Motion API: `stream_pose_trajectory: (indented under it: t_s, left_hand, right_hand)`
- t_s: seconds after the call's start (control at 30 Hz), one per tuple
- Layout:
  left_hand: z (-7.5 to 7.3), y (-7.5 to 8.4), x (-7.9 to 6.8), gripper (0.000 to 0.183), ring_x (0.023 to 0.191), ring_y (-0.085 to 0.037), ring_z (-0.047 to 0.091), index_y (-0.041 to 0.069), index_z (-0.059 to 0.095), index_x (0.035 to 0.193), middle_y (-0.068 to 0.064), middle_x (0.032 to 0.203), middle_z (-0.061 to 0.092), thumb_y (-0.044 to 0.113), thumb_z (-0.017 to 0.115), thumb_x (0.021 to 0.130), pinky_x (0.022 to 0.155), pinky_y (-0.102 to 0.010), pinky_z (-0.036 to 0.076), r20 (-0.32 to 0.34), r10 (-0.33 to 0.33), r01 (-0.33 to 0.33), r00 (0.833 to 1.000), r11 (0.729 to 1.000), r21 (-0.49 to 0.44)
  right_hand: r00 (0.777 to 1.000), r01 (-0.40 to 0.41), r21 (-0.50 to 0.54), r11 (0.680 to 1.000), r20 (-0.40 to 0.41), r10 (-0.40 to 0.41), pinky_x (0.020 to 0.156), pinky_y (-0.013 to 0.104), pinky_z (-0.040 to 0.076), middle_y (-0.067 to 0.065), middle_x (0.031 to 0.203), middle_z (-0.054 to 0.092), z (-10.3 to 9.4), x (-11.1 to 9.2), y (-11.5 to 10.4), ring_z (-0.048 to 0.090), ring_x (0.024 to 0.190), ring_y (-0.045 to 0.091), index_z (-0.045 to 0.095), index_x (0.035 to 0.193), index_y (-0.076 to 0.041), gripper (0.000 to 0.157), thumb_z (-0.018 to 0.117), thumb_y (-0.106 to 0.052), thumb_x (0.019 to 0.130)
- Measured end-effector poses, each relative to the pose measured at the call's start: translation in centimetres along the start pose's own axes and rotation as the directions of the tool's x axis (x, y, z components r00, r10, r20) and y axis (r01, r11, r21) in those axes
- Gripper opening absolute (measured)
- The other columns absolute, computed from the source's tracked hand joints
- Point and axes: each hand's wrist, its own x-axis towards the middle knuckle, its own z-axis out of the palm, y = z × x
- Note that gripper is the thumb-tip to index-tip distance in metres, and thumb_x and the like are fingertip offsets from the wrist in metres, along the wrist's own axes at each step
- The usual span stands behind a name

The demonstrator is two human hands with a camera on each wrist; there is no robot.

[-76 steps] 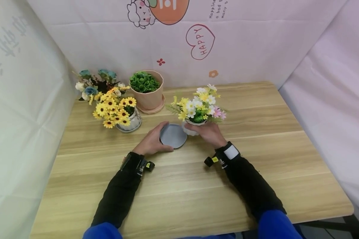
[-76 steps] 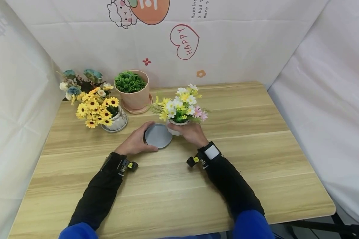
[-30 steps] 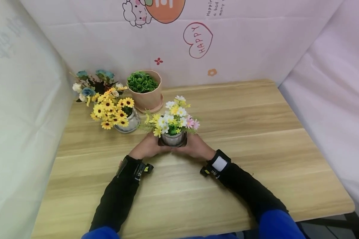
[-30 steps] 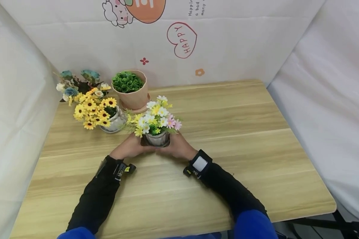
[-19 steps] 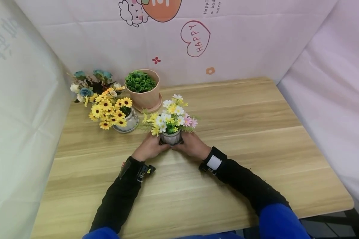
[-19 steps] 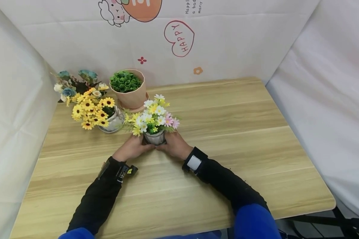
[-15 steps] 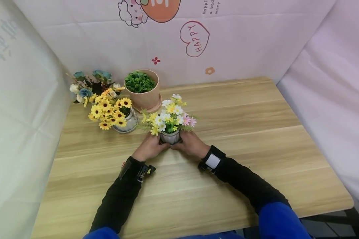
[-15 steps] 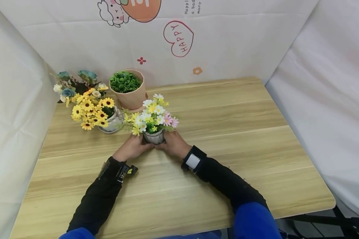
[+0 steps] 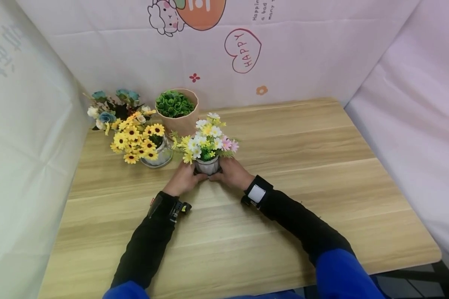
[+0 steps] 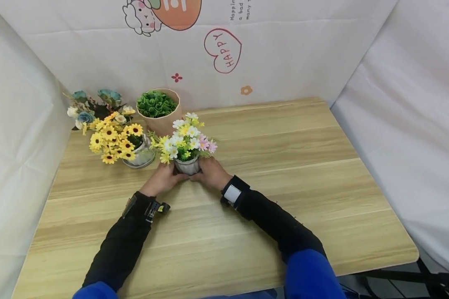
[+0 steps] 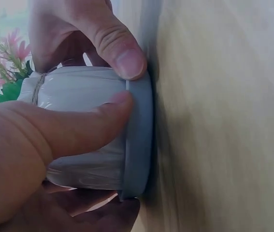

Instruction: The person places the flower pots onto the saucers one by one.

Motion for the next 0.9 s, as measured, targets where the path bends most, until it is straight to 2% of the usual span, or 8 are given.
stream_pose_trajectory:
  t_s: [0.17,0.3,0.43,0.6,0.67,0.8,0.9]
  left_hand:
    - [-0.4,-0.9,0.8,0.080,0.155,-0.044,0.035,-0.005,0.036,0.159,-0.028,0.164,0.039,0.013,0.080,0.094,0.131,-0.054,0.028,0.011,-0.058,0.058,0.998,0.998,-0.001]
    - [-0.8,-1.6,1.5,0.081,0.157,-0.042,0.031,-0.004,0.032,0.161,-0.027,0.168,0.034,0.012,0.077,0.096,0.133,-0.053,0.023,0.021,-0.103,0.103,0.994,0.995,-0.010]
    - [-1.2,-1.9,1.9,0.081,0.158,-0.042,0.030,-0.004,0.029,0.162,-0.027,0.168,0.031,0.011,0.075,0.098,0.133,-0.054,0.023,0.024,-0.126,0.127,0.992,0.992,-0.019]
    - [-1.6,-2.1,2.4,0.084,0.159,-0.042,0.026,-0.003,0.021,0.164,-0.027,0.170,0.026,0.005,0.073,0.099,0.134,-0.054,0.020,0.016,-0.130,0.131,0.991,0.989,-0.067]
    - [-1.7,-2.3,2.5,0.081,0.158,-0.042,0.029,-0.004,0.023,0.163,-0.028,0.167,0.030,0.003,0.072,0.099,0.133,-0.054,0.022,0.011,-0.128,0.129,0.992,0.988,-0.080]
    - [-1.8,-2.5,2.6,0.064,0.148,-0.043,0.045,-0.005,0.039,0.154,-0.028,0.155,0.048,0.006,0.071,0.100,0.127,-0.054,0.036,0.011,-0.150,0.151,0.989,0.986,-0.066]
    - [-1.9,-2.6,2.7,0.053,0.140,-0.043,0.052,-0.006,0.047,0.147,-0.028,0.146,0.055,0.008,0.070,0.101,0.121,-0.055,0.042,0.018,-0.173,0.174,0.985,0.984,-0.049]
  right_hand:
    - [1.000,0.013,-0.013,1.000,-0.018,-0.013,0.115,0.047,0.051,0.024,0.140,0.064,0.0,1.2,-0.1,0.062,0.132,0.038,0.051,0.146,0.005,0.069,0.083,-0.026,0.093]
    - [1.000,0.014,-0.033,0.999,-0.021,-0.015,0.115,0.047,0.051,0.024,0.139,0.064,0.0,2.2,-0.2,0.061,0.132,0.038,0.051,0.144,0.007,0.067,0.082,-0.026,0.094]
    - [1.000,0.015,-0.047,0.999,-0.023,-0.016,0.110,0.047,0.053,0.025,0.133,0.066,0.0,3.1,-0.3,0.064,0.126,0.038,0.054,0.139,0.008,0.062,0.082,-0.026,0.094]
    - [0.999,0.031,-0.057,0.998,-0.030,-0.033,0.113,0.045,0.052,0.024,0.135,0.066,0.0,4.2,-0.2,0.064,0.128,0.038,0.054,0.140,0.007,0.064,0.083,-0.025,0.093]
    - [0.999,0.029,-0.059,0.998,-0.026,-0.031,0.114,0.045,0.051,0.024,0.136,0.065,0.0,4.5,-0.1,0.063,0.129,0.037,0.054,0.142,0.006,0.065,0.084,-0.025,0.093]
    - [1.000,0.017,-0.055,0.998,-0.013,-0.018,0.115,0.044,0.051,0.024,0.137,0.065,-0.2,5.1,-0.1,0.062,0.130,0.037,0.053,0.142,0.006,0.066,0.084,-0.025,0.093]
    - [1.000,0.017,-0.049,0.999,-0.005,-0.017,0.116,0.043,0.050,0.024,0.138,0.064,-0.3,5.5,-0.2,0.062,0.131,0.037,0.052,0.143,0.006,0.067,0.084,-0.024,0.092]
